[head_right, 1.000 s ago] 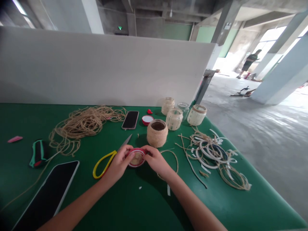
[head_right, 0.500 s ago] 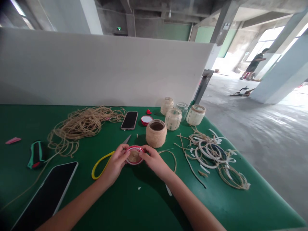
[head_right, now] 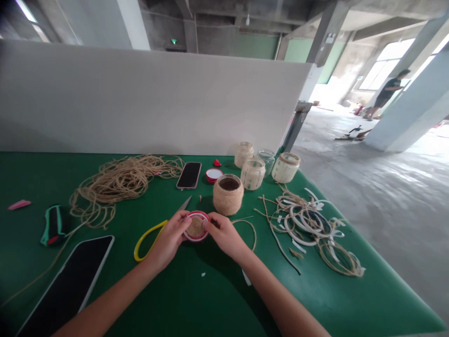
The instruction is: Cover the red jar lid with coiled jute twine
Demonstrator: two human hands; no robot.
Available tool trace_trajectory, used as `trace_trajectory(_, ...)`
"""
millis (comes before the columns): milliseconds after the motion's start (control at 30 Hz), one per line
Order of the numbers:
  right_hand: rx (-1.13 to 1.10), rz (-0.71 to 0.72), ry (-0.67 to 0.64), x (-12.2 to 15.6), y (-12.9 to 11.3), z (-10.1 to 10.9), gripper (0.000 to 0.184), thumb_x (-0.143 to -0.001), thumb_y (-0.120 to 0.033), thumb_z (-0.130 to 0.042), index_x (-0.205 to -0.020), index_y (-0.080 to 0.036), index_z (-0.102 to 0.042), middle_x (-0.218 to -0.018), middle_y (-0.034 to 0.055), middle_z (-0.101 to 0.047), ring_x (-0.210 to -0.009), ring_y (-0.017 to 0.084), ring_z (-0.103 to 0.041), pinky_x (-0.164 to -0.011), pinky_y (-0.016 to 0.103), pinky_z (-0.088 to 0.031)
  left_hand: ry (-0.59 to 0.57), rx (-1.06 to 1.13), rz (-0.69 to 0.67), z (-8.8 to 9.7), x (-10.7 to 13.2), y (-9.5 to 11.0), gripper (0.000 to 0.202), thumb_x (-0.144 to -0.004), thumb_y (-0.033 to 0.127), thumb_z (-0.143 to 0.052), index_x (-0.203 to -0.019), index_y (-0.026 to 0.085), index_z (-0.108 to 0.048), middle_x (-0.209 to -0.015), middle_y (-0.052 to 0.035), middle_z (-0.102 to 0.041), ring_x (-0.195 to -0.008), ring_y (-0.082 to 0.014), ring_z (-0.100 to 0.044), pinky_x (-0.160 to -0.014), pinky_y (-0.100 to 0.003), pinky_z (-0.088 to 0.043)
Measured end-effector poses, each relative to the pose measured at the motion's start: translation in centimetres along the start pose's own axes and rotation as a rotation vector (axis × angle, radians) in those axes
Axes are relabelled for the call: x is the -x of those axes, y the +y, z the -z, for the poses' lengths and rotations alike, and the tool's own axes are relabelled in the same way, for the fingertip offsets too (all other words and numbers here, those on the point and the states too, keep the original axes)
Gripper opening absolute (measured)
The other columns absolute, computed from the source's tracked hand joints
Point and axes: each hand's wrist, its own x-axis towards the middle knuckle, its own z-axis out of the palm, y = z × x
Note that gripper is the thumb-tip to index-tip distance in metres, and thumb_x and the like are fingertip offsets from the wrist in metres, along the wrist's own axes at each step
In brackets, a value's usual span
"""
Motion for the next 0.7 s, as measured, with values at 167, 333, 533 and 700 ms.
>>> trace_trajectory(167,0.069,0.096,-0.019,0.15,-0.27,-0.05,0.022,-0.086,-0.032,-0.046,-0.090,-0.014,-0.059,-0.074,0.0006,-0.054,-0.067,0.011,-0.047,-0.060,0.022,-0.039,-0.012,-0.210,-0.085,0.10,0.01,0.30,0.025,-0.078,0.039,-0.054,-0.090,0.018,-0.057,-0.081,-0.0018,-0.060,-0.074,-0.0167,-0.057,-0.061,-0.024,-0.045)
trace_trajectory(333,0.057,0.116,0.013,-0.01,-0.26,-0.09,0.025,-0.087,-0.032,-0.045,-0.097,-0.015,-0.059,-0.086,0.0036,-0.059,-0.077,0.015,-0.052,-0.070,0.025,-0.041,-0.047,-0.077,-0.017,0.04,0.17,0.09,0.024,-0.077,0.040,-0.055,-0.087,0.017,-0.057,-0.072,0.0005,-0.057,-0.069,-0.0158,-0.057,-0.059,-0.024,-0.046)
trace_trajectory(533,0.071,0.123,-0.003,-0.15,0.10,-0.08,0.023,-0.086,-0.035,-0.046,-0.093,-0.015,-0.056,-0.078,0.0008,-0.053,-0.069,0.012,-0.047,-0.063,0.022,-0.039,-0.011,0.141,0.006,-0.22,0.31,0.31,0.027,-0.075,0.041,-0.059,-0.084,0.015,-0.055,-0.077,-0.0020,-0.059,-0.067,-0.0138,-0.057,-0.060,-0.027,-0.049)
trace_trajectory(700,0.041,0.020,0.030,-0.13,0.58,-0.34,0.033,-0.089,-0.044,-0.036,-0.077,-0.017,-0.051,-0.060,-0.0039,-0.039,-0.052,0.009,-0.035,-0.047,0.020,-0.030,0.035,0.182,0.028,-0.27,0.33,0.52,0.030,-0.072,0.042,-0.062,-0.084,0.016,-0.056,-0.077,-0.0021,-0.061,-0.066,-0.0138,-0.058,-0.059,-0.026,-0.049)
